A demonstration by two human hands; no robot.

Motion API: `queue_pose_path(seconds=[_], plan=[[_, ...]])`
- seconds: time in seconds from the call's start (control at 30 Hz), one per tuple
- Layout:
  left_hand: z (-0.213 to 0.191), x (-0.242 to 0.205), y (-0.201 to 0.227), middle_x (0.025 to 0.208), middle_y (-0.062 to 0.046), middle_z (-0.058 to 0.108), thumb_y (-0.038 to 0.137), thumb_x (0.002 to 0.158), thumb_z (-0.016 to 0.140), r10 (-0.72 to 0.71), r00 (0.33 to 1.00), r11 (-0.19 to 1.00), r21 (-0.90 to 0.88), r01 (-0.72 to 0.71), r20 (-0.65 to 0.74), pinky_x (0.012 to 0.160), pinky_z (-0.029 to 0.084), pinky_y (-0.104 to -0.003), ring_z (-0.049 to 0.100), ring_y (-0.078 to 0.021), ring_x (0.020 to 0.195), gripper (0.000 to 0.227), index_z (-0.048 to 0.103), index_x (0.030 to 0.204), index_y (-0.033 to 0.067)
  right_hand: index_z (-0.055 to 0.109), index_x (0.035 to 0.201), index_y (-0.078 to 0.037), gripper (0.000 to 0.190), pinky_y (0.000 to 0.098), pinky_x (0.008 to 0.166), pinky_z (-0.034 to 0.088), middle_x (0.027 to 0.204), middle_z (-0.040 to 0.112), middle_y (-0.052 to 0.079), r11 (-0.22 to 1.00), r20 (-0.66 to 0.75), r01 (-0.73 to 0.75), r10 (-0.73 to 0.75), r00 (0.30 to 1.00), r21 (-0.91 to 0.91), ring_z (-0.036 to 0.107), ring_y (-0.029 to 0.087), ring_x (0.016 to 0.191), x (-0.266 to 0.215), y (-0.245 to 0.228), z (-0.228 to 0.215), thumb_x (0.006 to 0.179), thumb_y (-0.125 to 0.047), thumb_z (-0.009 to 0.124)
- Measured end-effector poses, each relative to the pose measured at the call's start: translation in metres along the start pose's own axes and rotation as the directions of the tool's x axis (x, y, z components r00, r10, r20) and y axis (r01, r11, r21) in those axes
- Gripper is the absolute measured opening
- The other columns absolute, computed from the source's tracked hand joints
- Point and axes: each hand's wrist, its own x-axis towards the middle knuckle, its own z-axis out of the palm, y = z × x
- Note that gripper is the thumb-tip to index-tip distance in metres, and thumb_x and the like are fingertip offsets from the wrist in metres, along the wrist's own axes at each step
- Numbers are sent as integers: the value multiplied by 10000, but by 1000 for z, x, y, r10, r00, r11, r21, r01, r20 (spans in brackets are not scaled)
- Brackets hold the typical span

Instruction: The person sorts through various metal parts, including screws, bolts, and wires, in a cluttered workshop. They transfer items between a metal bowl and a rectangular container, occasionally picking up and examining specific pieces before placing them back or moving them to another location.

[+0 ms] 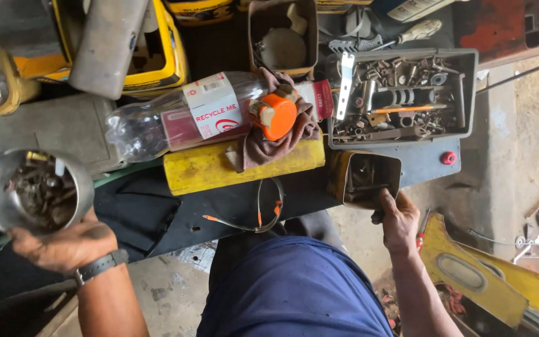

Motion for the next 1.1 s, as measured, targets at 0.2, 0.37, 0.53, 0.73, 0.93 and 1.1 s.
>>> queue_pose_path(seconds=[0.2, 0.37, 0.53, 0.73, 0.93, 1.1], plan=[[7, 25, -51, 1573, -208, 584, 403, 742, 756, -309, 816, 941, -282, 188, -489, 1118, 591, -688, 548, -424, 1483, 729, 646, 1395, 99, 636, 904, -68, 274, 274, 407, 406, 604, 522, 50, 994, 6, -24, 23, 1000, 111, 492, 140, 444, 5, 9, -1, 1009, -315, 690], [-19, 47, -70, 1517, -136, 554, 555, 918, 577, -10, 843, 874, 405, 269, -539, 993, 788, -435, 718, -303, 1355, 662, 607, 1420, 125, 676, 978, -47, 278, 269, 430, 428, 684, 549, 43, 989, 29, -64, 61, 998, 132, 496, 139, 495, 1, -2, 3, 1008, -323, 675], [1, 53, -80, 1351, -270, 709, 525, 968, 641, 129, 917, 835, 540, 104, -377, 1015, 680, -449, 802, -369, 1198, 617, 670, 1322, 21, 557, 816, -81, 373, 285, 460, 429, 616, 537, 58, 999, 103, -5, 0, 995, 43, 520, 146, 508, 4, -1, -8, 1010, -387, 649], [7, 13, -38, 1332, -4, 648, 600, 914, 532, 17, 873, 638, 678, 365, -487, 999, 552, -374, 689, -186, 1237, 513, 558, 1267, 229, 671, 939, -12, 522, 305, 550, 499, 625, 609, 93, 995, 238, 73, -86, 967, 62, 612, 181, 564, 42, 6, -50, 1015, -515, 553], [36, -116, -22, 1368, 16, 713, 509, 969, 372, 246, 854, 566, 783, 257, -458, 904, 662, -450, 814, -232, 1213, 474, 588, 1315, 269, 745, 1062, -12, 229, 281, 592, 534, 707, 665, 56, 930, -59, 367, -367, 928, -12, 618, 126, 621, 146, -15, -108, 1073, -226, 664], [76, -191, 8, 1417, -194, 580, 377, 881, 615, -417, 905, 307, 925, 225, -81, 1135, 351, -509, 507, -272, 1362, 828, 363, 1541, -54, 777, 1119, -55, 180, 325, 831, 592, 980, 771, 87, 855, -392, 426, -515, 762, -295, 725, 187, 917, 258, 2, -145, 1004, -144, 671]])
